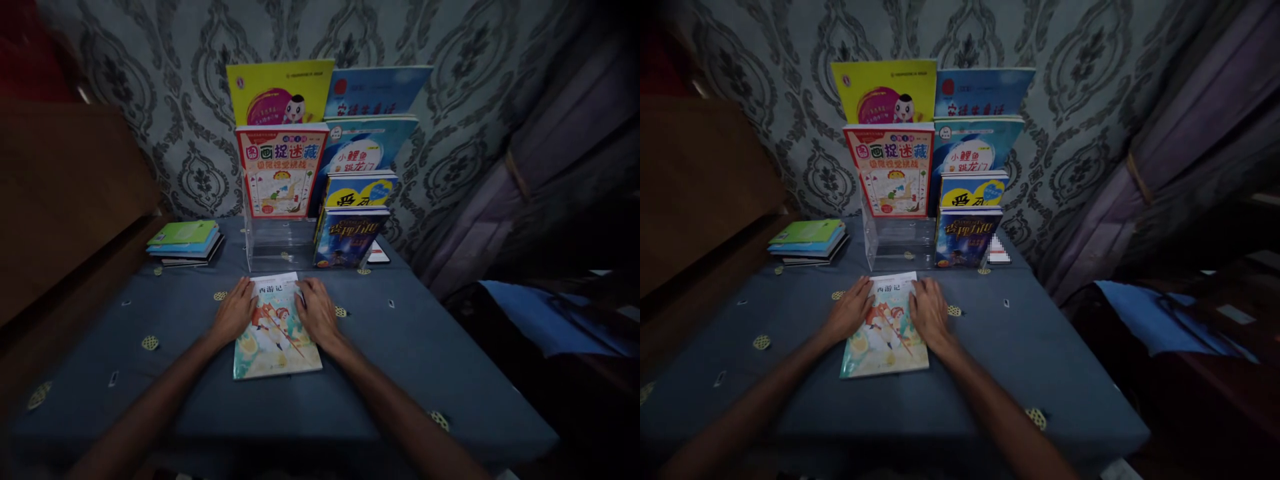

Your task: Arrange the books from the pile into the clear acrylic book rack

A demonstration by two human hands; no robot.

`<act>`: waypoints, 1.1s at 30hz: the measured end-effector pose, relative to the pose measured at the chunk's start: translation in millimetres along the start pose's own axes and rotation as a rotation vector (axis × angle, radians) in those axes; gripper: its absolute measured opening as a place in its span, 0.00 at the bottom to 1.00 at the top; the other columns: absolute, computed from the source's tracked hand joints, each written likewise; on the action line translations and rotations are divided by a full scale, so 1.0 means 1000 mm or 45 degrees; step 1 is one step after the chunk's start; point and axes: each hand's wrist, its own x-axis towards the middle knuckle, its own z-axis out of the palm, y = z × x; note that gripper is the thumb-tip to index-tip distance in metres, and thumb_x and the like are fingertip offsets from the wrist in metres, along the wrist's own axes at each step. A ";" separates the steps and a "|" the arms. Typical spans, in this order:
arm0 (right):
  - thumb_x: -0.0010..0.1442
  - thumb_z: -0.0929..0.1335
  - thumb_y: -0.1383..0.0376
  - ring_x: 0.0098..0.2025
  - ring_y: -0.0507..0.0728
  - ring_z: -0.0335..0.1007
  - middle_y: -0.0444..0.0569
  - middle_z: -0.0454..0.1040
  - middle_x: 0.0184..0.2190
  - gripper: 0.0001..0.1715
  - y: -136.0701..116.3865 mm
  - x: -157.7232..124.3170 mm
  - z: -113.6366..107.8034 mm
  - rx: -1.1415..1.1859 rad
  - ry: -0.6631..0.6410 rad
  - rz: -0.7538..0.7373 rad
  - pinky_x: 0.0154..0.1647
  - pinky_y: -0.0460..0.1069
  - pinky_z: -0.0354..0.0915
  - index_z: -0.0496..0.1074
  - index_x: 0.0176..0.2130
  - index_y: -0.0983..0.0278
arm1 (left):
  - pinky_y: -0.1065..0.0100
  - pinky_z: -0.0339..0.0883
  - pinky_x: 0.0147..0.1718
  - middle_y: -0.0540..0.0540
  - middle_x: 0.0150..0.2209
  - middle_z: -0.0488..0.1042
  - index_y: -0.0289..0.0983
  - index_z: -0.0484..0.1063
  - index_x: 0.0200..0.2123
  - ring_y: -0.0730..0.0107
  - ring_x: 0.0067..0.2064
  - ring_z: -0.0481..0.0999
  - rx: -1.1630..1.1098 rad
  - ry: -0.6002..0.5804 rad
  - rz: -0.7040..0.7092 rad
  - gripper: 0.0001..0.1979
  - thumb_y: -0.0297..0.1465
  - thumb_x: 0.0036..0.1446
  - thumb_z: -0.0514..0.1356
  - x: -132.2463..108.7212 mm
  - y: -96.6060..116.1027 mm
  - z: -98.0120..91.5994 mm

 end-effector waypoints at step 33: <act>0.71 0.53 0.53 0.72 0.60 0.48 0.53 0.56 0.69 0.32 0.059 0.037 0.026 0.231 -0.417 -0.263 0.71 0.62 0.48 0.60 0.67 0.63 | 0.48 0.58 0.63 0.32 0.65 0.63 0.29 0.64 0.63 0.51 0.68 0.59 0.318 -0.053 0.130 0.24 0.32 0.68 0.47 -0.003 -0.002 -0.006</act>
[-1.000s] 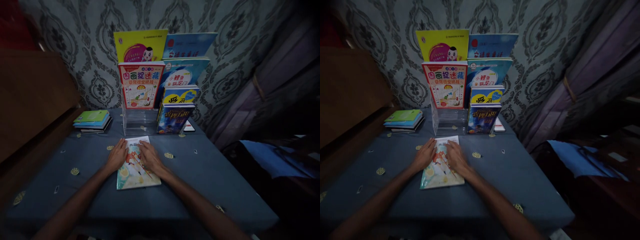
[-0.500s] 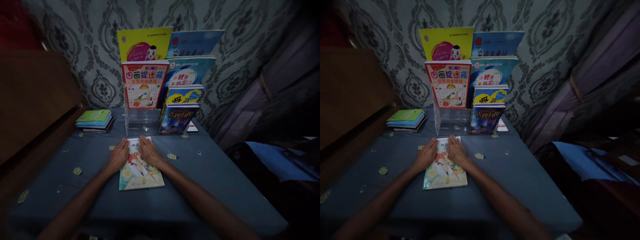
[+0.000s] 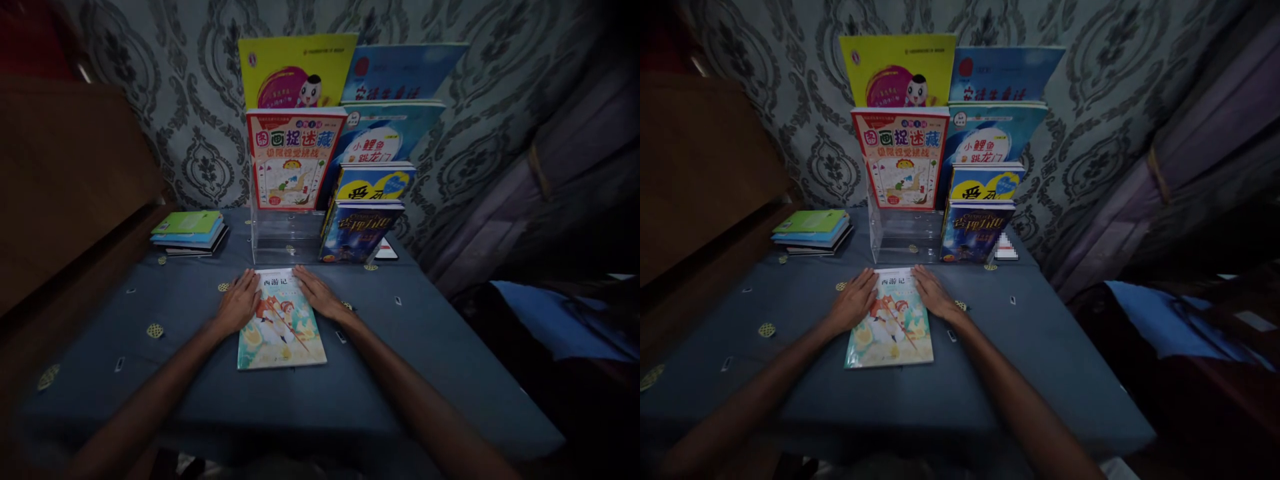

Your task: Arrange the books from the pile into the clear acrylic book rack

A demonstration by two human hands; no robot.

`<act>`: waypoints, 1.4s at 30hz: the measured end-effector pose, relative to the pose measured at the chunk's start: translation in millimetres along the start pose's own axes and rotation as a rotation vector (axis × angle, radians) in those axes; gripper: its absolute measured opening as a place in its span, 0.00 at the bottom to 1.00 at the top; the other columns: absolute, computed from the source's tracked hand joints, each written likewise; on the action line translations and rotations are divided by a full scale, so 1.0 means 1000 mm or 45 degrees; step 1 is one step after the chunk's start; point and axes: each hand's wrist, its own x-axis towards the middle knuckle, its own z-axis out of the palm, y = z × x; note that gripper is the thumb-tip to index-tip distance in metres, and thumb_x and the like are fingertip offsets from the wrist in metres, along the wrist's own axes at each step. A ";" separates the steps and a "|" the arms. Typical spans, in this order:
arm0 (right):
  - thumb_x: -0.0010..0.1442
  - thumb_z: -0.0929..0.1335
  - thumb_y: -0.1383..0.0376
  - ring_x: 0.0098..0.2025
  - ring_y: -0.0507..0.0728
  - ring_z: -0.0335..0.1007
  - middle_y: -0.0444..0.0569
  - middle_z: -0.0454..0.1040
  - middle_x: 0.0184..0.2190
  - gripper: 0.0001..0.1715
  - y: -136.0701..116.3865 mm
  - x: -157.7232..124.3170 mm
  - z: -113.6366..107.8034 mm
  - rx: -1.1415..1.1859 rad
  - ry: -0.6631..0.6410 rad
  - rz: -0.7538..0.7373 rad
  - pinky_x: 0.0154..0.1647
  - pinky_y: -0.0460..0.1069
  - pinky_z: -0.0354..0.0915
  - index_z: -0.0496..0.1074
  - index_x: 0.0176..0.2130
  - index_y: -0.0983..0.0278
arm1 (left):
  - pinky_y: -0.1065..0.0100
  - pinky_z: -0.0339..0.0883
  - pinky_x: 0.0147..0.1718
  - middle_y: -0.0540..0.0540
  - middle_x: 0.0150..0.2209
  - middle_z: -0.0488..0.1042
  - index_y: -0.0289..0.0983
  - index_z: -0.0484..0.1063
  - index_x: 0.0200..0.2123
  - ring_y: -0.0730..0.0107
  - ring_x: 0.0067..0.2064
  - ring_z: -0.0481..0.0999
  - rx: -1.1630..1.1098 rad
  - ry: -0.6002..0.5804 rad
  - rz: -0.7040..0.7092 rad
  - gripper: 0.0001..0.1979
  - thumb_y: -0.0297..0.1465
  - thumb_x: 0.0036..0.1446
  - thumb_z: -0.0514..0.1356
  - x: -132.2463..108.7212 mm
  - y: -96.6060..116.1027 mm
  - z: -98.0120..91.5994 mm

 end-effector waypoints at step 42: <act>0.70 0.56 0.52 0.73 0.67 0.38 0.61 0.47 0.72 0.37 -0.066 -0.041 0.019 -0.301 0.033 0.197 0.70 0.67 0.44 0.55 0.69 0.70 | 0.52 0.53 0.66 0.42 0.57 0.75 0.41 0.70 0.58 0.65 0.60 0.71 -0.619 -0.157 0.516 0.18 0.30 0.69 0.49 -0.059 0.077 -0.042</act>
